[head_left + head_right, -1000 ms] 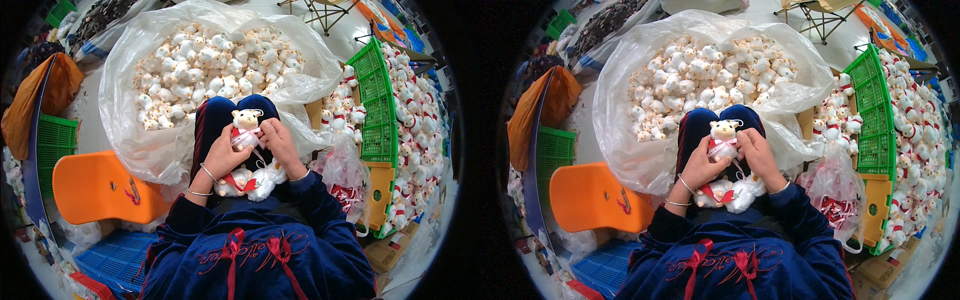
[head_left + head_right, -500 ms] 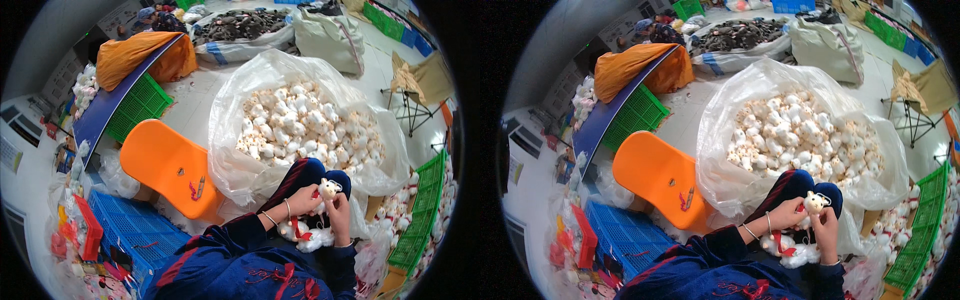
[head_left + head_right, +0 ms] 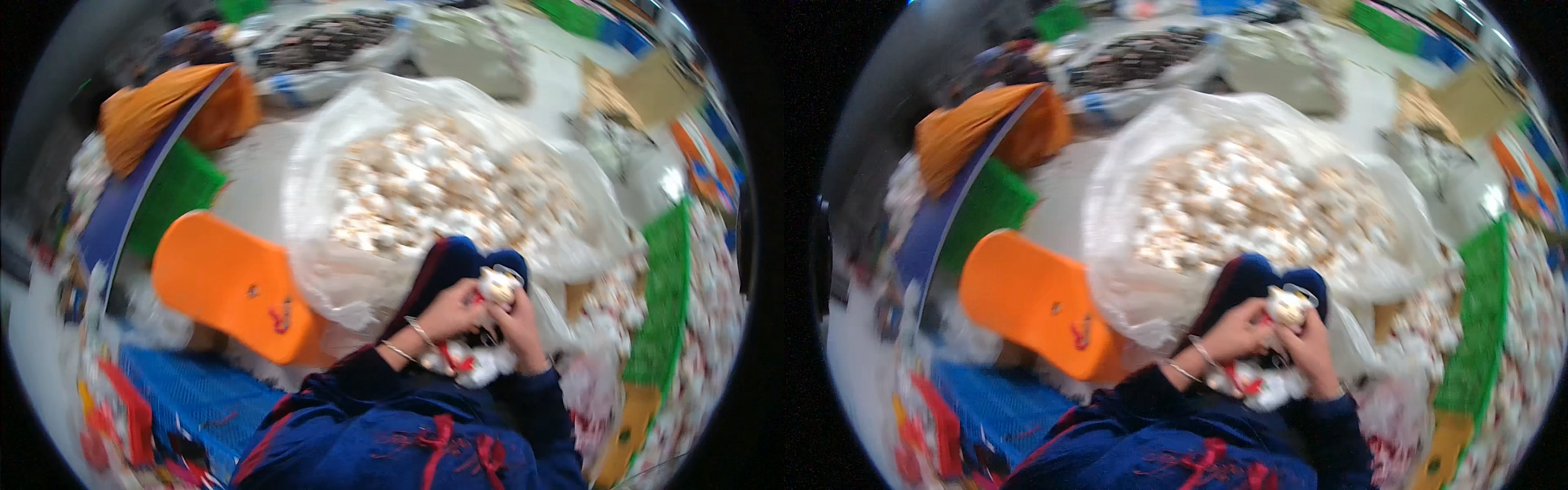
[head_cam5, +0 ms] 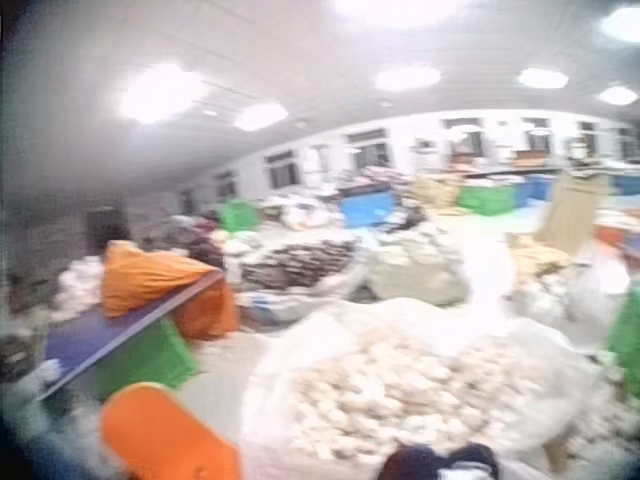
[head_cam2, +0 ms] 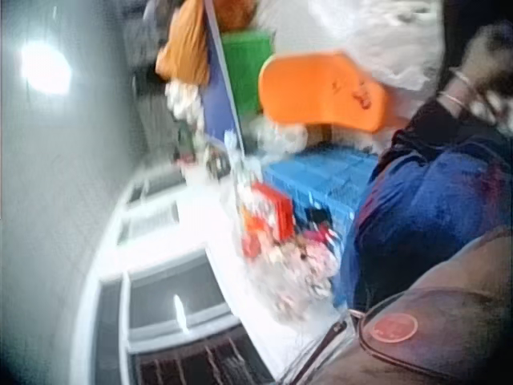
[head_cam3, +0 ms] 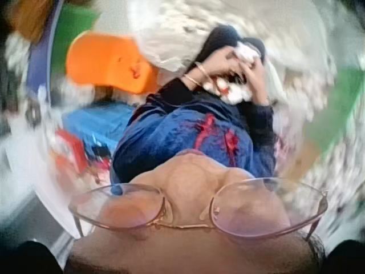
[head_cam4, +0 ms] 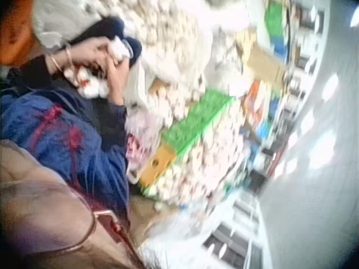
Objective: The person sits cross-legged and ties red ribbons around the necks of small white plush toys. They pick up each toy, wrap the ribbon, and adjust the knot before placing the finished item aside.
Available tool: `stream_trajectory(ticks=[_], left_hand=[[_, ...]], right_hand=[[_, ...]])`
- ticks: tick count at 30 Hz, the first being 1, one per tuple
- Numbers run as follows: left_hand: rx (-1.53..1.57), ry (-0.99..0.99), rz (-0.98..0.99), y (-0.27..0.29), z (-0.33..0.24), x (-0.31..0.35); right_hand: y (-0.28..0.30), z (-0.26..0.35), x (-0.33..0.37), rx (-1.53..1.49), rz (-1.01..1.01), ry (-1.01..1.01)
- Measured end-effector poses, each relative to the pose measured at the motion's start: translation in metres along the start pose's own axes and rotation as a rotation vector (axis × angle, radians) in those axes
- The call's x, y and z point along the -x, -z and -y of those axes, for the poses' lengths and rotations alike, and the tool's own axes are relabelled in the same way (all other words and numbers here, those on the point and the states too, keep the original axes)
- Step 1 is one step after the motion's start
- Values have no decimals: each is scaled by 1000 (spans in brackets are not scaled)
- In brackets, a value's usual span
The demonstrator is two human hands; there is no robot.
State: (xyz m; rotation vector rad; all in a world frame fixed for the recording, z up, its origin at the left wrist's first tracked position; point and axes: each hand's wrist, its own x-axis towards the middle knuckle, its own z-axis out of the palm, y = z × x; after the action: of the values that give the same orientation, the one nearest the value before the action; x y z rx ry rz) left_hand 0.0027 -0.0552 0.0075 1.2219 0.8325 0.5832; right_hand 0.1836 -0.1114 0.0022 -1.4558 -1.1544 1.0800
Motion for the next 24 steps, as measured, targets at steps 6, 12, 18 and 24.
stream_trajectory(ticks=[6,12,18,24], left_hand=[[50,23,3,10,-12,10],[-62,-73,-22,27,-10,4],[-57,-29,-2,24,-2,-3],[-104,-20,0,25,-6,-5]], right_hand=[[43,41,11,217,-142,134],[222,66,69,498,-672,71],[210,-24,126,559,-332,-364],[137,-31,115,393,-198,-282]])
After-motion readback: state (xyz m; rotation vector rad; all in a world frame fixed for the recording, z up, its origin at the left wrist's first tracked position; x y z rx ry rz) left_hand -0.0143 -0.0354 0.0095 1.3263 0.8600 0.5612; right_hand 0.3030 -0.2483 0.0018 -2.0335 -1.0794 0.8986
